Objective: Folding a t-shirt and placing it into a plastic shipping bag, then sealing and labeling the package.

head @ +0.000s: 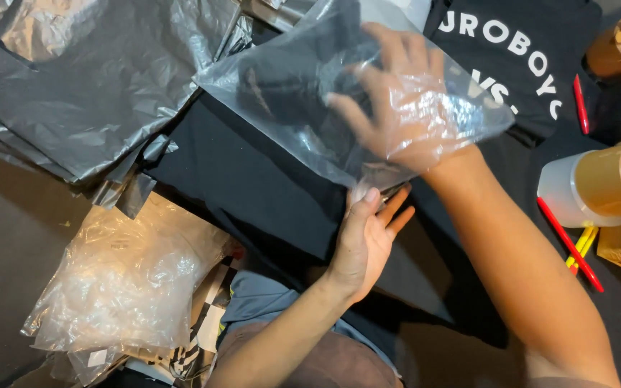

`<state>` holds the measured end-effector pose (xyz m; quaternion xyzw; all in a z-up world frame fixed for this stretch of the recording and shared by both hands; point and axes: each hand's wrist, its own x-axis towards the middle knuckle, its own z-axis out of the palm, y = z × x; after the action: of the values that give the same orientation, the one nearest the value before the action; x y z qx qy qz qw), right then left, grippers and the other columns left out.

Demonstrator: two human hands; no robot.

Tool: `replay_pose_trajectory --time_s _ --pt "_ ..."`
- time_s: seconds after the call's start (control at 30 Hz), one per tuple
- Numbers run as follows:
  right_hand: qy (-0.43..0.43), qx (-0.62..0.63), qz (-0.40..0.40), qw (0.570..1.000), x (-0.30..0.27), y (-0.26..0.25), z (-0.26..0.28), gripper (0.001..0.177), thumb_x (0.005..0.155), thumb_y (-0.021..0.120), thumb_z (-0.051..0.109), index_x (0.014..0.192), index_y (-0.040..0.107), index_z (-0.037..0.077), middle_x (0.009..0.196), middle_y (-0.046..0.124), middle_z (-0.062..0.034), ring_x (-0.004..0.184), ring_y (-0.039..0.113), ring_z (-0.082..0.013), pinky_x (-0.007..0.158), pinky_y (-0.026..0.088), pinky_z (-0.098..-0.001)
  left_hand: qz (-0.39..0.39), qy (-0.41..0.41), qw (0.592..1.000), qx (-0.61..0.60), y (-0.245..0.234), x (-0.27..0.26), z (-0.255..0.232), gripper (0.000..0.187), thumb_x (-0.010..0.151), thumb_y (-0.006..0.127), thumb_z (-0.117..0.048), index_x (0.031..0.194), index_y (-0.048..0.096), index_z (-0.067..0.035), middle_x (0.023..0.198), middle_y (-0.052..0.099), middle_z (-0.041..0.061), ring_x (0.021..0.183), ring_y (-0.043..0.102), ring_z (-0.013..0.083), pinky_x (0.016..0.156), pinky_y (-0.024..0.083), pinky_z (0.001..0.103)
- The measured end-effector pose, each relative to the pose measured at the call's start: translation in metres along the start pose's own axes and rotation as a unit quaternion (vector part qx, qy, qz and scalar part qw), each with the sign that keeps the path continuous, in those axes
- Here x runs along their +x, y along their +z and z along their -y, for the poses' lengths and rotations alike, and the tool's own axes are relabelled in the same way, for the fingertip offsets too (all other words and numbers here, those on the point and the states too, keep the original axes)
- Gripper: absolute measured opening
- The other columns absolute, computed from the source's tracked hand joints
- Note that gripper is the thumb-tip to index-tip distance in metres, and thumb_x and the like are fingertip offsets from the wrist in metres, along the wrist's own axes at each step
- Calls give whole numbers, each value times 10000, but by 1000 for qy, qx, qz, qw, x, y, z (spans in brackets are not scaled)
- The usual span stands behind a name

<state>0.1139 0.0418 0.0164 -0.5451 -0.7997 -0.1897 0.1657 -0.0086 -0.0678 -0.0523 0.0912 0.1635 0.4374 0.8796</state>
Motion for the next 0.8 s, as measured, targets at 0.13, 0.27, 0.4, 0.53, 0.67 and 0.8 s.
replay_pose_trajectory --time_s 0.13,0.27,0.4,0.53,0.67,0.8 --pt "32 164 172 971 -5 -31 8 641 1023 507 595 1328 688 61 1638 302 -187 1493 229 -457 1068 225 -691 -4 -12 1000 3 -5 -7 -3 417 899 660 -406 1237 509 -214 1410 551 36 1459 452 322 1204 354 540" --pt "18 308 162 937 -25 -43 -14 414 1002 648 340 1329 632 86 1573 464 -217 1436 485 -377 1159 371 -517 5 0 1000 22 0 -12 -9 512 932 625 -377 1370 421 -204 1464 522 67 1488 421 353 1196 351 578" --pt "99 323 297 893 -39 -55 -19 707 818 779 404 1427 561 118 1625 432 -51 1545 309 -280 1214 240 -433 -39 13 988 148 2 -28 -3 776 897 648 -328 1558 262 -204 1578 446 130 1455 449 280 1192 357 495" --pt "98 275 284 913 -57 -38 -6 795 780 802 516 1473 532 234 1619 420 -102 1545 261 -323 1250 95 -507 -80 20 977 199 -1 -36 -2 570 941 615 -275 1445 402 -114 1493 541 157 1381 575 314 1134 484 450" --pt "-37 301 112 946 -61 -32 22 440 981 716 261 1317 593 5 1171 695 -173 1034 673 -378 858 531 -467 -164 -37 977 129 15 -31 -18 480 1013 428 -349 1366 513 -35 1403 633 237 1305 636 359 1101 516 485" --pt "23 282 88 955 -76 -13 47 471 983 636 347 1422 592 182 1277 686 -27 1093 700 -297 909 559 -434 -160 -42 979 117 2 -28 -9 461 1096 376 -309 1470 449 -49 1413 557 209 1340 563 401 1126 435 596"
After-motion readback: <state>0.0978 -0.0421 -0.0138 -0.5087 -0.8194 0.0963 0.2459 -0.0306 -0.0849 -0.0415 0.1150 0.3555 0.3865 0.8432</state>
